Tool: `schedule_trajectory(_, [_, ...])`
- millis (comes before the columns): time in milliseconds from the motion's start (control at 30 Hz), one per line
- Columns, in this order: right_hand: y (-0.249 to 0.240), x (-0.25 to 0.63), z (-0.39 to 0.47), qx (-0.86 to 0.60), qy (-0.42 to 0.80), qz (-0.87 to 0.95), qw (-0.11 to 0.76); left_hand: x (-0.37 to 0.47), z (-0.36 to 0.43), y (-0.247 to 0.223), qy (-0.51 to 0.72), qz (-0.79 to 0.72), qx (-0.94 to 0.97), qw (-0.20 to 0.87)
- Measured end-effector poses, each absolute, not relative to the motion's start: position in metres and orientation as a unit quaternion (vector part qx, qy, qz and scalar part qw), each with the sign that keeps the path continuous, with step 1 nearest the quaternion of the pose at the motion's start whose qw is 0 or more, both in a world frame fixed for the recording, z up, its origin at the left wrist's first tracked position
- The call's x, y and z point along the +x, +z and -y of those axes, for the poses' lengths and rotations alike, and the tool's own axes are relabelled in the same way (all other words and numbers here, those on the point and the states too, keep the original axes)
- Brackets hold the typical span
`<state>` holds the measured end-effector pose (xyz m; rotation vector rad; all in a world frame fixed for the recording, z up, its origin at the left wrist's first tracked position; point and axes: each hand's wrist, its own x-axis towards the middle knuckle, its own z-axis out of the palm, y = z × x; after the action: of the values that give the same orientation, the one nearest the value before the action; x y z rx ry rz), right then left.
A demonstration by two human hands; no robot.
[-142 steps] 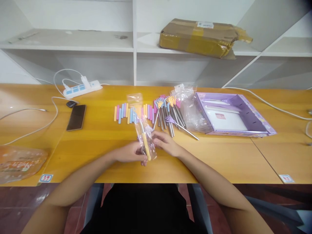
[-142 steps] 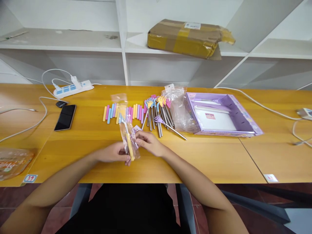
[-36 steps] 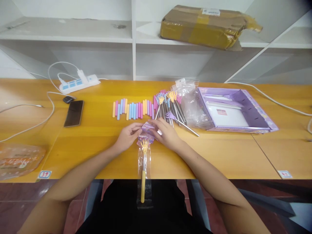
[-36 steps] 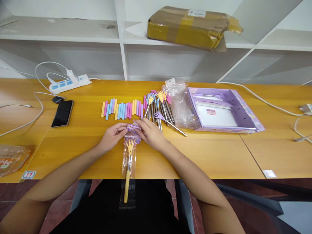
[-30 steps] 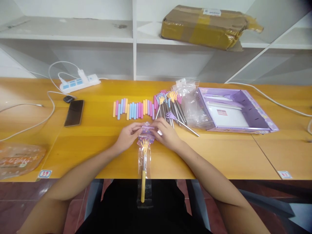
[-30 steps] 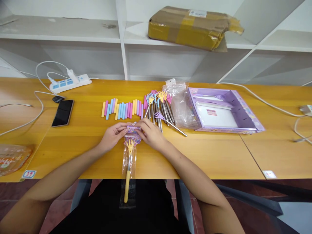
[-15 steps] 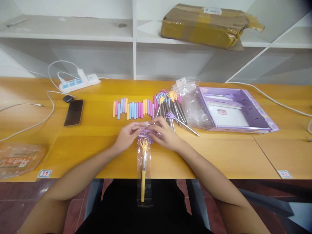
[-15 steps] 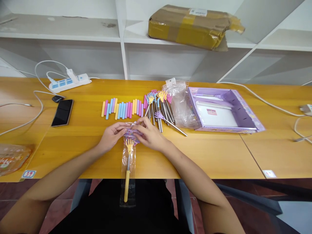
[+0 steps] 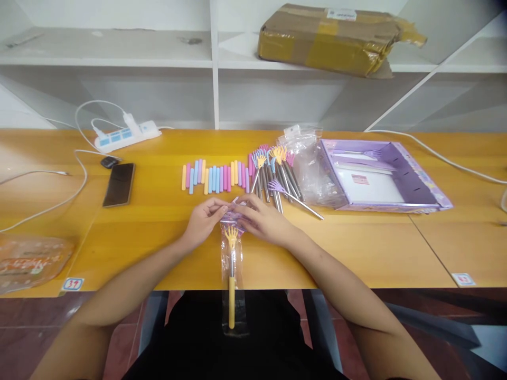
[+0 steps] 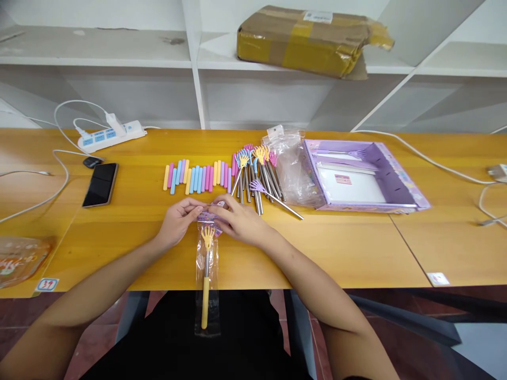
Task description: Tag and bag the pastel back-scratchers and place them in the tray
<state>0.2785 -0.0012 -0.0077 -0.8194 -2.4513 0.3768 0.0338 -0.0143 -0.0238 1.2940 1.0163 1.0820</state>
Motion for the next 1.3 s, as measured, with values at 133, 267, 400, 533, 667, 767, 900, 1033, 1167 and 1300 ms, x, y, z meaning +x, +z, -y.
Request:
schedule_trajectory(133, [-0.0085,0.2769,0.0041,-0.300,0.164,0.903,0.261,0.0345,0.0145,-0.0248,0.459,-0.425,0.539,0.563])
schedule_trajectory(267, [-0.0073,0.2752,0.0065,-0.290,0.207,0.895,0.268,0.0349,0.0148,-0.0287,0.471,-0.430,0.525,0.564])
schedule_trajectory(400, [-0.0058,0.2747,0.0053,-0.282,0.180,0.901,0.277,0.0349,0.0148,-0.0312,0.466,-0.434,0.519,0.570])
schedule_trajectory(533, [-0.0053,0.2763,0.0015,-0.264,0.189,0.881,0.345,0.0341,0.0135,-0.0287,0.449,-0.416,0.513,0.601])
schedule_trajectory(667, [-0.0043,0.2786,-0.0001,-0.274,0.179,0.862,0.387,0.0343,0.0134,-0.0264,0.395,-0.415,0.539,0.618])
schedule_trajectory(767, [-0.0039,0.2801,0.0007,-0.270,0.168,0.863,0.394,0.0356,0.0146,-0.0282,0.363,-0.425,0.543,0.627])
schedule_trajectory(900, [-0.0058,0.2801,0.0020,-0.238,0.120,0.879,0.396,0.0364,0.0151,-0.0309,0.367,-0.425,0.538,0.629])
schedule_trajectory(1033, [-0.0070,0.2786,0.0020,-0.224,0.113,0.896,0.366,0.0357,0.0149,-0.0278,0.388,-0.408,0.543,0.623])
schedule_trajectory(1167, [-0.0062,0.2791,0.0014,-0.216,0.127,0.900,0.358,0.0353,0.0159,-0.0243,0.404,-0.397,0.542,0.621])
schedule_trajectory(1300, [-0.0072,0.2810,0.0019,-0.195,0.121,0.910,0.345,0.0340,0.0156,-0.0266,0.398,-0.406,0.539,0.622])
